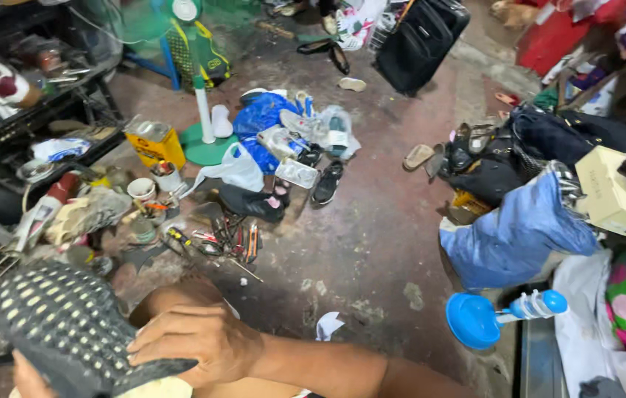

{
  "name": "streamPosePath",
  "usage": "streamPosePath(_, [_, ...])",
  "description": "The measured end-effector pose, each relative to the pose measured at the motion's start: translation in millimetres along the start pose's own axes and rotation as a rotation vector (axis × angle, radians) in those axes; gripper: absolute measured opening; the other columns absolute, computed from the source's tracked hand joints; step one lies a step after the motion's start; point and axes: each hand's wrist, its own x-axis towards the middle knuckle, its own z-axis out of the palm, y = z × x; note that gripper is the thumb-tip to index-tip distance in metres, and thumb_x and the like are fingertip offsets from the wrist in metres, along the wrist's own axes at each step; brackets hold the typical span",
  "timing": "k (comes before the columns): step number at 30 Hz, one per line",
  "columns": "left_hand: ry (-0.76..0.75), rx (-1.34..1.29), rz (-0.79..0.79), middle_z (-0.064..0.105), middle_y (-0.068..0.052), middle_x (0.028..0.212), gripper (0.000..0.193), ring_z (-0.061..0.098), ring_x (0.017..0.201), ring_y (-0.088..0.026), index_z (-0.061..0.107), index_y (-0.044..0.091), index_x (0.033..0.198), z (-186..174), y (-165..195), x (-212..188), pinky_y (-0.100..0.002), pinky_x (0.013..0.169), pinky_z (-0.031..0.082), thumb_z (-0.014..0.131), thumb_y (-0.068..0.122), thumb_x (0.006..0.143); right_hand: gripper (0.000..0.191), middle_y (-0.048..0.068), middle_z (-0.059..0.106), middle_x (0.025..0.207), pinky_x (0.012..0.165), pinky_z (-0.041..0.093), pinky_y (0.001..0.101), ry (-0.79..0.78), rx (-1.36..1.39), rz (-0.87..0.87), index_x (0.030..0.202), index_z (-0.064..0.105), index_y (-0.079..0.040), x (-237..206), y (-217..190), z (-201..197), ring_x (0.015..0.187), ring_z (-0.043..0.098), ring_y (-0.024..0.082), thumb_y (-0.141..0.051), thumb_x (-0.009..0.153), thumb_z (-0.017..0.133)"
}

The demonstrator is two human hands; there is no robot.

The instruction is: The person scrapes a blue plastic sandal strap with a small tool, then picks up a black sneaker and repeatedly inserts and removes a beige insole, pressing and adjusting the shoe's interior and sole.

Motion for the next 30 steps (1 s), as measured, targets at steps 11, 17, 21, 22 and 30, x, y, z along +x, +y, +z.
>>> streamPosePath(11, [-0.41,-0.213,-0.08,0.033,-0.022,0.164,0.119,0.033,0.15,-0.029,0.007,-0.004,0.164,-32.9,-21.1,-27.0,-0.036,0.122,0.025,0.073,0.02,0.067,0.014,0.008,0.071,0.091,0.077,0.056,0.0377,0.062,-0.016,0.058,0.087,0.072,-0.005,29.0,55.9,47.4,0.085,0.069,0.027,-0.01,0.08,0.083])
streamPosePath(17, [-0.345,-0.451,-0.154,0.03,-0.018,0.167,0.114,0.027,0.153,-0.024,0.005,-0.003,0.166,-57.7,-43.9,-26.0,-0.032,0.123,0.021,0.071,0.009,0.074,0.014,0.012,0.068,0.087,0.073,0.051,0.0366,0.023,0.013,0.111,0.087,0.068,0.0,66.0,64.3,90.2,0.079,0.067,0.028,-0.008,0.088,0.079])
streamPosePath(21, [-0.326,-0.537,-0.114,0.026,-0.018,0.169,0.114,0.024,0.157,-0.025,0.003,-0.002,0.167,-72.2,-45.6,-27.9,-0.033,0.127,0.016,0.071,0.007,0.076,0.02,0.01,0.063,0.083,0.069,0.05,0.0318,0.04,0.102,0.333,0.093,0.066,0.005,80.4,63.9,105.4,0.074,0.062,0.017,-0.013,0.094,0.075])
streamPosePath(22, [-0.323,-0.537,-0.101,0.025,-0.018,0.17,0.114,0.023,0.158,-0.025,0.002,-0.002,0.167,-75.6,-45.0,-27.5,-0.033,0.128,0.015,0.071,0.006,0.076,0.022,0.008,0.062,0.082,0.068,0.049,0.0305,0.045,0.156,0.363,0.093,0.065,0.005,83.9,64.8,108.3,0.074,0.06,0.014,-0.014,0.098,0.074])
streamPosePath(30, [-0.328,-0.527,-0.08,0.023,-0.018,0.171,0.114,0.021,0.16,-0.024,0.0,-0.001,0.168,-80.2,-61.2,-35.7,-0.033,0.13,0.014,0.071,0.007,0.078,0.02,-0.003,0.066,0.081,0.064,0.045,0.0229,0.149,0.462,0.656,0.096,0.071,-0.002,92.4,103.6,133.2,0.07,0.056,0.005,-0.021,0.101,0.072])
